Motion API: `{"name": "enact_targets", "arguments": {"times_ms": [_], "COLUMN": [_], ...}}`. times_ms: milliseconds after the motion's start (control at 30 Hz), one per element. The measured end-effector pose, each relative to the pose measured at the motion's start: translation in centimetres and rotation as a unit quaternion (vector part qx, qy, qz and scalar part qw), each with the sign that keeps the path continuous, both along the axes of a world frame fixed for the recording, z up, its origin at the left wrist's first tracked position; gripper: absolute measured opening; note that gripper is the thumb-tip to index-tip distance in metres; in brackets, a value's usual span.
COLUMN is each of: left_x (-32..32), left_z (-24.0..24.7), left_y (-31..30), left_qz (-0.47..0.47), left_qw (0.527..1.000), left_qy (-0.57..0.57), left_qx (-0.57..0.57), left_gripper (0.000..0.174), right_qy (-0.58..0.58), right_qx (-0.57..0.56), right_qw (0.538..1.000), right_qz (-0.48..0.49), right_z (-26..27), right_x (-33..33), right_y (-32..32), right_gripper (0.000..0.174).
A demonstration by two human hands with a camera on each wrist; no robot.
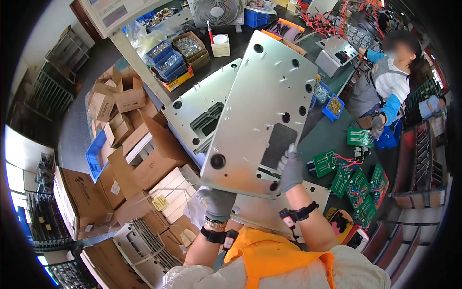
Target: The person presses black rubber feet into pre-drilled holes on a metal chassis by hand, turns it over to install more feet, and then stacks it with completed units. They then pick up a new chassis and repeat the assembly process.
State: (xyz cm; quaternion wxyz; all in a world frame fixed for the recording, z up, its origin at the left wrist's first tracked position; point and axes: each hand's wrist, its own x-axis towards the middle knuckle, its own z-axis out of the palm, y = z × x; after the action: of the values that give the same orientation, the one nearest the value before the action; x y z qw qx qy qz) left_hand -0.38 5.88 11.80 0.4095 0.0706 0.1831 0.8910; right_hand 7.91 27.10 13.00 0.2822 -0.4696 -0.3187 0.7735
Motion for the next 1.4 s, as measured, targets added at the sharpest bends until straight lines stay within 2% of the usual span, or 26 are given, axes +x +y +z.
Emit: {"name": "enact_targets", "arguments": {"times_ms": [67,100,133,200,233,267,333,467,600,700,733,800,900,933,967,1000,1067,1100,1133,1167,1200,1233,1267,1300,1333,1400], "left_x": [-1.0,-0.9,-2.0,-4.4,-6.7,-8.4,-13.2,-22.6,-27.5,-30.7,-31.7,-31.9,-33.5,-34.4,-34.8,-34.2,-25.0,-22.0,-20.2,-16.0,-13.8,-9.4,-6.8,-2.8,-1.3,1.3], "left_z": [-0.2,1.9,2.1,2.4,2.1,3.8,2.1,-0.5,-1.4,-4.8,-6.5,-5.9,-5.9,-6.0,-6.1,-6.2,-1.7,-2.7,-6.9,-7.1,-13.3,-12.3,-15.2,-12.6,-11.4,-10.0], "left_y": [0.9,2.2,2.9,3.9,4.0,4.3,3.9,1.8,1.5,0.9,1.1,1.3,0.6,-0.2,-1.0,-1.3,-0.4,-0.6,-2.1,-3.0,-5.0,-5.3,-6.9,-5.5,-5.0,-3.5], "left_qz": [0.108,0.173,0.172,0.246,0.241,0.236,0.23,0.138,0.139,0.168,0.158,0.125,0.148,0.14,0.215,0.272,0.327,0.286,0.219,0.045,0.016,-0.071,-0.09,-0.154,-0.229,-0.215], "left_qw": [0.975,0.925,0.925,0.875,0.912,0.918,0.917,0.939,0.914,0.856,0.886,0.875,0.813,0.813,0.644,0.432,0.406,0.508,0.536,0.541,0.525,0.505,0.474,0.415,0.465,0.429], "left_qy": [0.068,0.125,0.128,0.123,0.099,0.089,0.137,0.087,0.112,0.192,0.169,0.131,0.228,0.229,0.377,0.505,0.588,0.594,0.633,0.615,0.643,0.668,0.709,0.636,0.58,0.535], "left_qx": [-0.181,-0.314,-0.313,-0.399,-0.316,-0.306,-0.297,-0.304,-0.364,-0.451,-0.401,-0.449,-0.514,-0.516,-0.63,-0.696,-0.618,-0.554,-0.514,-0.573,-0.558,-0.542,-0.514,-0.632,-0.629,-0.695], "left_gripper": [0.08,0.051,0.051,0.044,0.042,0.04,0.04,0.044,0.038,0.038,0.038,0.041,0.045,0.045,0.044,0.044,0.039,0.032,0.027,0.024,0.024,0.033,0.048,0.06,0.064,0.068], "right_qy": [0.028,0.04,0.043,0.106,0.001,-0.019,-0.084,-0.073,-0.135,-0.156,-0.161,-0.192,-0.264,-0.267,-0.314,-0.363,-0.452,-0.569,-0.597,-0.641,-0.679,-0.679,-0.629,-0.574,-0.575,-0.621], "right_qx": [-0.016,-0.007,-0.007,0.052,0.09,0.199,0.195,0.096,0.077,0.031,0.06,0.068,0.046,0.041,0.109,0.172,0.302,0.303,0.245,0.282,0.318,0.313,0.299,0.284,0.28,0.247], "right_qw": [0.999,0.998,0.998,0.993,0.994,0.967,0.962,0.968,0.958,0.971,0.967,0.962,0.948,0.948,0.936,0.913,0.839,0.763,0.762,0.708,0.649,0.653,0.696,0.735,0.737,0.694], "right_qz": [-0.037,-0.048,-0.05,0.001,0.056,0.16,0.169,0.219,0.242,0.176,0.19,0.184,0.171,0.166,0.118,0.07,-0.013,0.033,0.048,0.087,0.128,0.125,0.175,0.223,0.221,0.27], "right_z": [0.0,0.0,0.0,0.0,2.1,1.2,2.3,-2.8,-5.1,-5.2,-5.0,-3.8,-1.6,-2.2,-3.4,-4.7,-6.5,-5.5,-4.6,-5.7,-7.0,-8.0,-8.7,-9.1,-8.4,-6.4], "right_x": [-2.3,-3.3,-4.0,-5.1,-5.5,-4.8,-3.4,5.1,14.8,20.0,21.9,25.3,30.1,32.2,34.8,37.5,41.5,42.5,42.5,43.4,43.9,44.0,43.7,43.3,42.4,40.6], "right_y": [-1.5,-2.2,-2.7,-3.8,-4.2,-3.5,-4.0,-2.3,-3.7,-5.4,-5.8,-6.6,-6.9,-6.8,-7.0,-7.8,-8.2,-8.4,-8.5,-9.0,-9.4,-9.9,-10.5,-11.1,-11.4,-11.1], "right_gripper": [0.047,0.048,0.048,0.043,0.035,0.034,0.038,0.037,0.028,0.022,0.02,0.02,0.02,0.02,0.019,0.019,0.023,0.031,0.045,0.048,0.052,0.052,0.054,0.055,0.055,0.059]}}
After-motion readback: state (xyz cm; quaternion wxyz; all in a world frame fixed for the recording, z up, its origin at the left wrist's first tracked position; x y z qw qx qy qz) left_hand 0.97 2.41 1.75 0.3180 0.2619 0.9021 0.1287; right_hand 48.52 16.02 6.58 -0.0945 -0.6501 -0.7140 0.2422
